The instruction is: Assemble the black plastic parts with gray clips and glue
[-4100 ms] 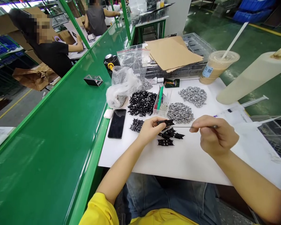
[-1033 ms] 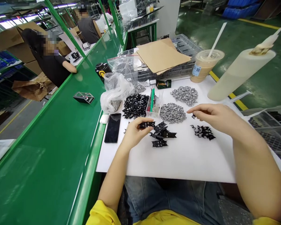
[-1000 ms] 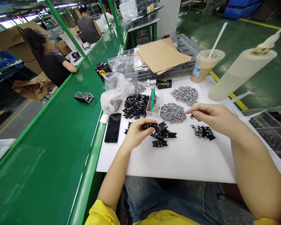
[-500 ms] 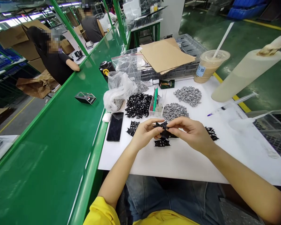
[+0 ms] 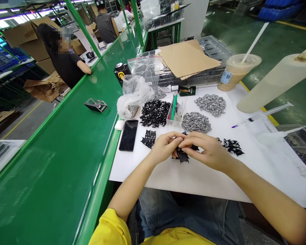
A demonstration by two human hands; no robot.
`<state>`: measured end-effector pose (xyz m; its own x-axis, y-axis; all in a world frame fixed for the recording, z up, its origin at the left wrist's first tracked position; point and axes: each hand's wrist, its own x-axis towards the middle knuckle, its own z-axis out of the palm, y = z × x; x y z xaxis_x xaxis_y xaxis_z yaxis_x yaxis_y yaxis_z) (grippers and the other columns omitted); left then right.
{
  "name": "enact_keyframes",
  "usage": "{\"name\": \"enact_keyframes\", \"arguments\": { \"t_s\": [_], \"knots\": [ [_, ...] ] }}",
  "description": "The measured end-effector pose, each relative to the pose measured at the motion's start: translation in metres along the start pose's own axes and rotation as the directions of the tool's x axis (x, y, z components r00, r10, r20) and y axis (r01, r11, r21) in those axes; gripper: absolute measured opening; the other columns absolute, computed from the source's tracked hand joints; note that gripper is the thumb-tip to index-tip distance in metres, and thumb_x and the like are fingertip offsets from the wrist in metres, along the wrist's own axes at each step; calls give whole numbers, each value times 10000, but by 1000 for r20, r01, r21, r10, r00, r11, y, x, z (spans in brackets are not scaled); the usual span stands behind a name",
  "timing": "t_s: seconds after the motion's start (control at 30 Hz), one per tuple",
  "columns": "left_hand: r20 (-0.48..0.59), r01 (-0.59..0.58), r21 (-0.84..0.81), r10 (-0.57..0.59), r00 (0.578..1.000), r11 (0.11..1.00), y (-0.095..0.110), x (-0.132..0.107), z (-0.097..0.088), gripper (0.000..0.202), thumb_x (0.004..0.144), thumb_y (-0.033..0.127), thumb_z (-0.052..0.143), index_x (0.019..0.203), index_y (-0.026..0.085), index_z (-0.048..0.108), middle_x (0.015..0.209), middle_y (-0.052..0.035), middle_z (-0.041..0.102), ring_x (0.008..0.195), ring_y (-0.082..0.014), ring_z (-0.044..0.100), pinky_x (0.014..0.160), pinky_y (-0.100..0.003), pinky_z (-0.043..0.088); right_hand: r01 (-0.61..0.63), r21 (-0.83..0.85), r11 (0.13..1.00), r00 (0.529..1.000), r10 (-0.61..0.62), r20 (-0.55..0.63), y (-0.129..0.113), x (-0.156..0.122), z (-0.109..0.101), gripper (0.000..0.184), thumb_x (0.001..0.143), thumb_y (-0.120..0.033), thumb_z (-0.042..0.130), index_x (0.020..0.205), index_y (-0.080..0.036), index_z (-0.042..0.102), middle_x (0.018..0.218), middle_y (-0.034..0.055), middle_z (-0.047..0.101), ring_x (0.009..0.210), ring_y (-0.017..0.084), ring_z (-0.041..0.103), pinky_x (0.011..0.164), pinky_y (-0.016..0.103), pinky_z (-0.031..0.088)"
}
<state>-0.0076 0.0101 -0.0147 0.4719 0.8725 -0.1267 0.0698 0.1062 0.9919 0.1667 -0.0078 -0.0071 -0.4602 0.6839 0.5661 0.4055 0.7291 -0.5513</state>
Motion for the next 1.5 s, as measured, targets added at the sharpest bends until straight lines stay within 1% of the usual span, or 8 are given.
{"name": "enact_keyframes", "arguments": {
  "t_s": [0.17, 0.33, 0.6, 0.77, 1.1, 1.3, 1.4, 1.5],
  "knots": [
    [-31, 30, -11, -30, 999, 999, 0, 0, 0, 289, 833, 364, 561, 959, 119, 649, 498, 31, 553, 348, -65, 486, 345, -154, 400, 135, -105, 985, 991, -135, 13, 2, -1, 0, 99, 855, -163, 577, 906, -190, 656, 817, 48, 668, 744, 142, 614, 661, 262, 516],
    [-66, 64, -5, -64, 996, 998, 2, 1, -1, 280, 832, 332, 553, 974, 114, 657, 467, 38, 530, 333, -63, 469, 331, -150, 371, 110, -133, 985, 993, -113, -19, 2, -3, 5, 98, 856, -149, 564, 890, -194, 645, 802, 48, 655, 749, 149, 606, 670, 281, 517],
    [-27, 100, -95, -103, 994, 990, 7, -4, -3, 399, 828, 385, 561, 1172, 182, 564, 533, 48, 540, 350, -65, 444, 323, -159, 344, 155, -88, 984, 981, -144, 127, 0, -1, -6, 265, 836, -117, 506, 1067, -215, 593, 1028, 91, 605, 991, 193, 578, 835, 345, 518],
    [18, 117, -28, -116, 993, 993, 7, -5, -2, 300, 871, 370, 492, 1086, 178, 575, 507, 66, 426, 390, -58, 364, 346, -152, 294, 245, -150, 958, 963, -224, 148, 1, -1, -1, 200, 851, -191, 544, 1048, -192, 583, 1031, 97, 604, 1026, 218, 558, 854, 376, 505],
    [-41, 60, 3, -59, 997, 998, 11, -7, 2, 325, 871, 459, 483, 964, 166, 588, 578, 53, 424, 440, -59, 347, 403, -174, 310, 249, -217, 944, 966, -257, -8, -3, 1, 4, 159, 854, -132, 527, 984, -190, 597, 952, 72, 652, 926, 177, 601, 825, 336, 512],
    [-84, -60, -71, 54, 995, 996, 6, -6, 0, 542, 824, 586, 508, 1056, 121, 663, 801, -58, 649, 695, -138, 581, 652, -255, 511, 142, -282, 949, 989, -145, 11, 5, 4, -9, 115, 889, -186, 510, 943, -171, 611, 866, 70, 681, 803, 181, 615, 717, 333, 527],
    [-23, -64, -95, 62, 998, 993, 4, -6, 1, 552, 716, 445, 710, 1177, 153, 628, 1166, -115, 647, 975, -217, 629, 846, -324, 534, 119, -330, 937, 993, -113, 37, 11, 3, -17, 156, 893, -186, 508, 956, -149, 646, 838, 78, 669, 779, 182, 593, 686, 326, 527],
    [-55, -44, -56, 41, 998, 997, 1, -6, 4, 562, 678, 268, 749, 1211, 160, 608, 1213, -109, 639, 1050, -220, 621, 900, -325, 529, 124, -313, 942, 992, -118, 37, 13, 2, -17, 187, 902, -191, 496, 983, -159, 663, 823, 70, 656, 782, 173, 584, 682, 311, 530]
  ]
}}
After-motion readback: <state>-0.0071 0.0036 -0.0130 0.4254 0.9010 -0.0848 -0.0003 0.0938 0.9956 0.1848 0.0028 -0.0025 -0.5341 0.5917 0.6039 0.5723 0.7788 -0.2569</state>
